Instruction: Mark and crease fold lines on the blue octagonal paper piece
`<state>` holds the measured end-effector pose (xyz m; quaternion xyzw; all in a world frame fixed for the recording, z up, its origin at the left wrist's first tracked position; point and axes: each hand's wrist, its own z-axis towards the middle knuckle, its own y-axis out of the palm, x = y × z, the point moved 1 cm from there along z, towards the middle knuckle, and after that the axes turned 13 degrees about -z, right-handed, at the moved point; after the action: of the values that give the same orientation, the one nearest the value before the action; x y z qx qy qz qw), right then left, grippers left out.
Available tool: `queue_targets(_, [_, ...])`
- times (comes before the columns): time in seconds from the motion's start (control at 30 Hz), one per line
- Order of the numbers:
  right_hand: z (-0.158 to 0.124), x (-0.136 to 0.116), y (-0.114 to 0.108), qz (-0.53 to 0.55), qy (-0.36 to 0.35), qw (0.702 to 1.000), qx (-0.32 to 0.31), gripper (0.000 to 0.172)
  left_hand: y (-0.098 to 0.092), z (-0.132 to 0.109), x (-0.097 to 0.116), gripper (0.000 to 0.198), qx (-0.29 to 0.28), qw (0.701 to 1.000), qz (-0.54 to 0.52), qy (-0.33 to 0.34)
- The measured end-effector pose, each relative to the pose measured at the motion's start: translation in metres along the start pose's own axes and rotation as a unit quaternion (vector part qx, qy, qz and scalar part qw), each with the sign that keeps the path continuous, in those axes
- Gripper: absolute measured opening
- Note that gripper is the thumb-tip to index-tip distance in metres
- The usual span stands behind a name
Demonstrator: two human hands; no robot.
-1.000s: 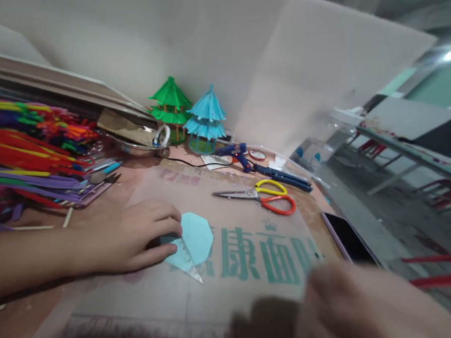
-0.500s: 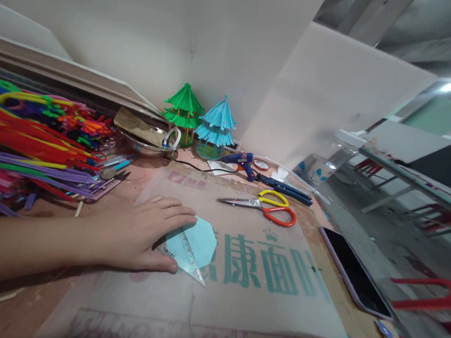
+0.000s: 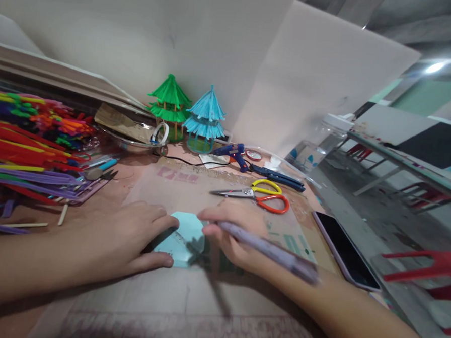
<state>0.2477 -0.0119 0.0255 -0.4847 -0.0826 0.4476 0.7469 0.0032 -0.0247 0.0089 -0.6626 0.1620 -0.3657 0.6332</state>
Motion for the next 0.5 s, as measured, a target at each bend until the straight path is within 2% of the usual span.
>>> queue_targets(0.03, [0.003, 0.006, 0.008, 0.021, 0.026, 0.999, 0.026, 0.037, 0.0, 0.001, -0.002, 0.036, 0.001, 1.0, -0.004, 0.013])
queue_targets(0.07, [0.005, 0.012, 0.017, 0.054, 0.046, 0.997, 0.023, 0.035, 0.0, 0.002, -0.004, 0.036, 0.005, 1.0, -0.01, 0.027])
queue_targets(0.2, [0.007, 0.025, 0.049, 0.153, 0.099, 0.983, -0.017, 0.025, 0.003, 0.005, -0.014, 0.035, 0.029, 0.997, -0.056, 0.047])
queue_targets(0.4, [0.011, 0.021, 0.045, 0.124, 0.075, 0.989, -0.041, 0.017, 0.007, 0.005, -0.015, 0.036, 0.035, 0.991, -0.126, 0.015])
queue_targets(0.5, [0.013, 0.021, 0.042, 0.112, 0.066, 0.99, -0.048, 0.015, 0.008, 0.007, -0.014, 0.044, 0.028, 0.991, -0.131, 0.001])
